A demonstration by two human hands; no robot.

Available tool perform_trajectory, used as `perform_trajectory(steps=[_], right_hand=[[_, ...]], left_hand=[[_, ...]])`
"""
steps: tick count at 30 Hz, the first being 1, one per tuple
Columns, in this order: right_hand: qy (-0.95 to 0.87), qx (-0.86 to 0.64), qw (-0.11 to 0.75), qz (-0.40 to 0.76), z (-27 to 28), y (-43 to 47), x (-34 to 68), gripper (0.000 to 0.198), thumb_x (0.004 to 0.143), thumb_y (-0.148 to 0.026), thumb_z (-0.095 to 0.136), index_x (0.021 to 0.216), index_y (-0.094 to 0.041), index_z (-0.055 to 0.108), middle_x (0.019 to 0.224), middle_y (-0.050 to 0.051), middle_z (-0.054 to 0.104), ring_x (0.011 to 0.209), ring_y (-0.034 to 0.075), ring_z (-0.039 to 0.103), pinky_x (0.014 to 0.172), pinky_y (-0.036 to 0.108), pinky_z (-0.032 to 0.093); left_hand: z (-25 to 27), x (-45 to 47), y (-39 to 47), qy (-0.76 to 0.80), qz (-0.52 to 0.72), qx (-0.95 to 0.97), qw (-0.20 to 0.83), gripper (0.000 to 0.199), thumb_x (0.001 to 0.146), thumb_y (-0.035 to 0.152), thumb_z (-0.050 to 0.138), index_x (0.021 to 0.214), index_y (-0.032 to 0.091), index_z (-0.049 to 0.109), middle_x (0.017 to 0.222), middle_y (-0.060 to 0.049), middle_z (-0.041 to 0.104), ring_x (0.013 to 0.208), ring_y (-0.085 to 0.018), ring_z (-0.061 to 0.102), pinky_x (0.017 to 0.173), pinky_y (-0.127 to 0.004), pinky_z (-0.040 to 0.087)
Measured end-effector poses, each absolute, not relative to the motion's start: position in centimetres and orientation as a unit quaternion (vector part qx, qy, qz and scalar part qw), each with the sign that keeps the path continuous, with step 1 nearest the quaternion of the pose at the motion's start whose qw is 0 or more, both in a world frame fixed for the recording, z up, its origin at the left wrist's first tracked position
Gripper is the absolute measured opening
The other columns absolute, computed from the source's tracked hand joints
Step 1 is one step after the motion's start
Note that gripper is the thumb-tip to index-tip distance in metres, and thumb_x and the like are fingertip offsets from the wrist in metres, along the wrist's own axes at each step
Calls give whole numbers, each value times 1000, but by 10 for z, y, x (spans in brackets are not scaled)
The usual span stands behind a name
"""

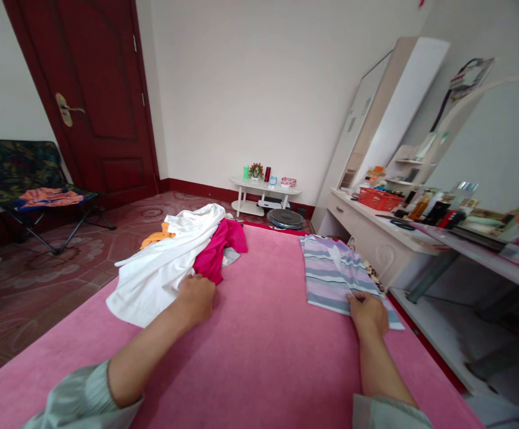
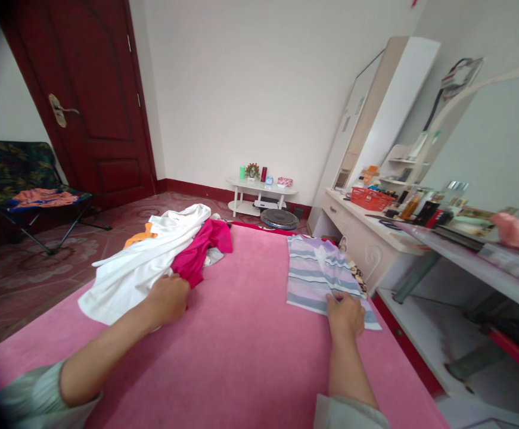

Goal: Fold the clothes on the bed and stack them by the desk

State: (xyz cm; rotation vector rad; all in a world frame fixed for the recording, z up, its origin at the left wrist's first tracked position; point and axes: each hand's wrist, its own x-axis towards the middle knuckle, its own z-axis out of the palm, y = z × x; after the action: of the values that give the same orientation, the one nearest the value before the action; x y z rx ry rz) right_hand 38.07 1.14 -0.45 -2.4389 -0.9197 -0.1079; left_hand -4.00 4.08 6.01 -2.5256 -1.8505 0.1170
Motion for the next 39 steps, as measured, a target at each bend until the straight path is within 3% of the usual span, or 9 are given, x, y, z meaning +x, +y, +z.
perform_trajectory(steps=[6,10,14,18,21,25,30,35,39], right_hand=[[-289,-861,415,-56,5,20,362,41,80,-46,45,100,-15,61,89,16,65,83,31,59,70,39,43],[-418,-774,476,-3,37,23,305,33,81,-43,42,94,-16,55,75,7,60,71,23,56,65,33,41],[-746,-550,284,246,89,-7,225,12,77,-31,54,77,-19,54,74,1,61,71,16,55,66,26,40],[-763,-404,143,483,119,-31,191,18,81,-34,55,90,-19,61,83,2,67,76,16,62,68,25,45],[-734,-584,173,301,111,-22,215,21,74,-27,61,94,-20,62,92,4,67,80,17,62,70,27,44],[-656,-744,73,103,85,-2,262,61,56,-26,76,115,-25,60,112,6,64,94,23,61,75,30,42],[-647,-753,0,117,65,4,271,9,66,-28,65,74,-24,69,82,3,69,80,21,63,61,27,38],[-627,-759,132,116,59,13,263,11,71,-24,53,61,-20,56,59,4,64,67,20,64,58,27,39],[-518,-701,425,242,59,21,275,15,75,-36,50,72,-22,48,54,-1,59,53,18,62,53,27,47]], left_hand=[[48,-42,46,-553,-117,-825,-2,22,81,19,49,86,18,70,91,-11,68,87,-26,64,78,-38,47],[30,-42,53,-471,-294,-828,-81,23,87,26,49,101,20,66,106,-8,63,96,-20,60,86,-31,47],[26,-39,55,-407,-429,-796,-131,33,89,33,51,118,19,58,119,-10,57,112,-22,53,99,-36,41],[32,-36,46,-367,-466,-785,-179,36,91,35,50,124,21,56,127,-9,54,121,-22,48,105,-39,37],[35,-34,38,-338,-438,-809,-201,34,91,36,51,122,24,59,130,-8,53,122,-22,47,105,-38,36],[33,-29,30,-297,-375,-861,-174,38,87,40,56,123,27,59,131,-7,52,125,-24,43,108,-41,33],[28,-25,29,-301,-353,-875,-138,52,83,45,60,131,27,51,135,-8,50,127,-25,41,109,-43,30],[31,-24,25,-319,-317,-880,-155,83,76,43,68,146,26,27,138,-10,47,125,-26,44,104,-40,37],[39,-26,27,-336,-270,-875,-221,65,72,35,71,133,26,50,105,-6,67,88,-22,63,77,-31,48]])
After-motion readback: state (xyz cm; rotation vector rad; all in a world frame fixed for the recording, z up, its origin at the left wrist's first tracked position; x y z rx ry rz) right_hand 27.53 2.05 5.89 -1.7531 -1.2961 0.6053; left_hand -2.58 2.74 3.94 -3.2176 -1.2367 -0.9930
